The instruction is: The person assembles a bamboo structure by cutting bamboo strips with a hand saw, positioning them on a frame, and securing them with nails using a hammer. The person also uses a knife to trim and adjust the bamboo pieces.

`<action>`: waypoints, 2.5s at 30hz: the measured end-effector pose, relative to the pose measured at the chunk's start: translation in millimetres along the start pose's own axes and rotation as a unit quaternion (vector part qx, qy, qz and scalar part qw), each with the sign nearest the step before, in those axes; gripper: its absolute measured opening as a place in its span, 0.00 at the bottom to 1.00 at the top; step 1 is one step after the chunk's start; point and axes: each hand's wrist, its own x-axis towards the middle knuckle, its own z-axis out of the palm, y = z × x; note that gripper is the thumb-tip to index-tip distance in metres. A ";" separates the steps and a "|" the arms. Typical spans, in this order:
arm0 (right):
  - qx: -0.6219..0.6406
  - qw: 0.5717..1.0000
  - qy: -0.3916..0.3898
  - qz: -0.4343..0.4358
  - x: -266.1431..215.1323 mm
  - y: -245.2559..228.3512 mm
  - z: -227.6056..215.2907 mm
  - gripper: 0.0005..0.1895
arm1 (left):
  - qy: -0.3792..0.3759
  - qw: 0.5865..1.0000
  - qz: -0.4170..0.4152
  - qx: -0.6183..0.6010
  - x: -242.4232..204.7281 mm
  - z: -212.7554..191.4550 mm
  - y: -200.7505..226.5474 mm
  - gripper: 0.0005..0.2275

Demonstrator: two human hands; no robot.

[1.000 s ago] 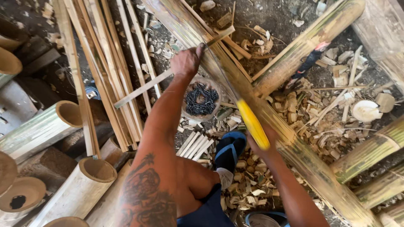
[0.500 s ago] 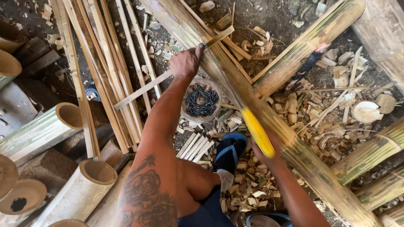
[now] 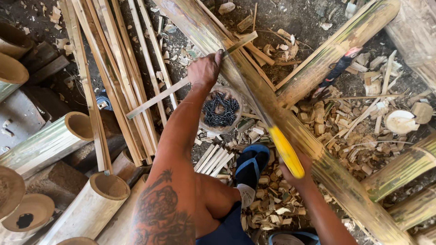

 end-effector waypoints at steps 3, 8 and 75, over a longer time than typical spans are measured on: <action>-0.039 0.999 0.008 -0.023 27.7 10.6 24.2 0.09 | -0.045 0.998 -0.019 0.026 -1.3 1.6 -0.7 0.38; 0.086 0.994 0.036 0.052 114.7 20.9 84.3 0.06 | -0.009 1.000 0.018 0.015 -3.3 -11.5 -0.1 0.35; 0.137 0.980 0.101 0.104 24.3 -63.3 48.9 0.09 | 0.182 0.434 -0.334 -0.817 -52.1 -36.0 -97.4 0.09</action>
